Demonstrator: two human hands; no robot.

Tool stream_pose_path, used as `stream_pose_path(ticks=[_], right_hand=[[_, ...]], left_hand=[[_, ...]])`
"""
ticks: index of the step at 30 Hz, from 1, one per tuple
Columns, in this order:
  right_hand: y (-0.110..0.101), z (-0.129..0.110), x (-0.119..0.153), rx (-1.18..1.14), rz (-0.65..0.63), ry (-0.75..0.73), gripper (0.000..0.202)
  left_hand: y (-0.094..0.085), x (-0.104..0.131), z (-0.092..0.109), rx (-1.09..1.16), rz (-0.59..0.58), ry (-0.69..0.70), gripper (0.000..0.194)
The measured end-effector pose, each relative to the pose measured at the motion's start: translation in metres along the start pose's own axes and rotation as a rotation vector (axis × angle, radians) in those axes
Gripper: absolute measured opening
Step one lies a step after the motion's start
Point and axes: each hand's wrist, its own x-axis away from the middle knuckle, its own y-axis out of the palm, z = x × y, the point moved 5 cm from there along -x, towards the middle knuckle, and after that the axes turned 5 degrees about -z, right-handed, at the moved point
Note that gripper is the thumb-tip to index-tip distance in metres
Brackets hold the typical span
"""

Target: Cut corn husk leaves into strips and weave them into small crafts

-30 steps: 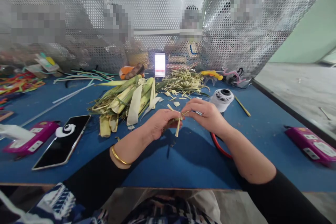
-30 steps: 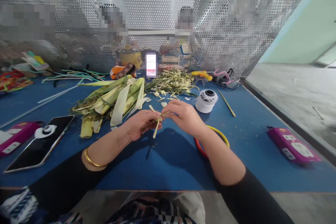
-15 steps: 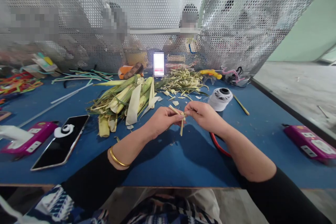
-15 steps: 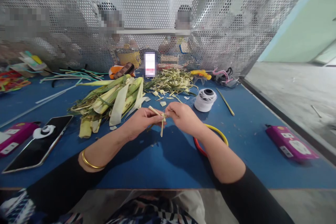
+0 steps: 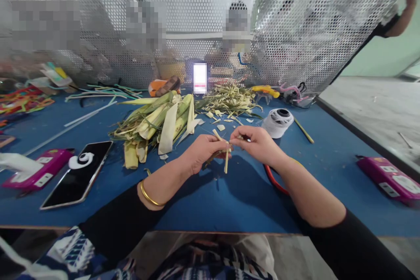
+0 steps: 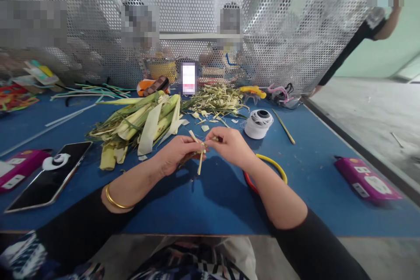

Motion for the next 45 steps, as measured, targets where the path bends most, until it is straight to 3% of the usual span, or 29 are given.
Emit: stream_pose_path(ticks=[6, 11, 15, 22, 25, 29, 36, 40, 42, 45], right_hand=[[-0.004, -0.011, 0.003, -0.027, 0.023, -0.239, 0.014], [-0.007, -0.021, 0.006, 0.047, 0.048, -0.376, 0.019], [-0.007, -0.022, 0.007, 0.11, 0.076, -0.403, 0.022], [-0.005, -0.02, 0.006, 0.195, 0.027, -0.358, 0.023], [-0.005, -0.018, 0.005, 0.196, 0.032, -0.321, 0.024], [-0.006, -0.016, 0.003, 0.117, 0.032, -0.248, 0.026], [0.001, -0.005, 0.0, -0.046, -0.059, 0.014, 0.033], [0.011, 0.007, 0.001, -0.241, -0.142, 0.22, 0.035], [0.012, 0.006, 0.0, -0.231, -0.126, 0.2, 0.034], [0.006, -0.001, -0.001, -0.13, -0.025, 0.054, 0.023]], left_hand=[[-0.002, 0.003, 0.002, 0.113, 0.053, -0.072, 0.011], [-0.002, 0.007, -0.001, 0.22, -0.026, -0.221, 0.017], [-0.003, 0.005, -0.004, 0.256, -0.065, -0.237, 0.019], [-0.004, -0.001, -0.008, 0.219, -0.056, -0.182, 0.011], [-0.003, -0.001, -0.001, 0.176, -0.059, -0.071, 0.008], [-0.001, 0.0, 0.007, 0.12, -0.082, 0.102, 0.018], [0.001, 0.004, 0.014, -0.255, -0.012, 0.265, 0.015], [0.002, 0.003, 0.011, -0.253, -0.002, 0.232, 0.01], [0.001, 0.001, 0.007, -0.13, -0.009, 0.179, 0.009], [-0.001, -0.001, 0.003, 0.025, 0.022, 0.107, 0.006]])
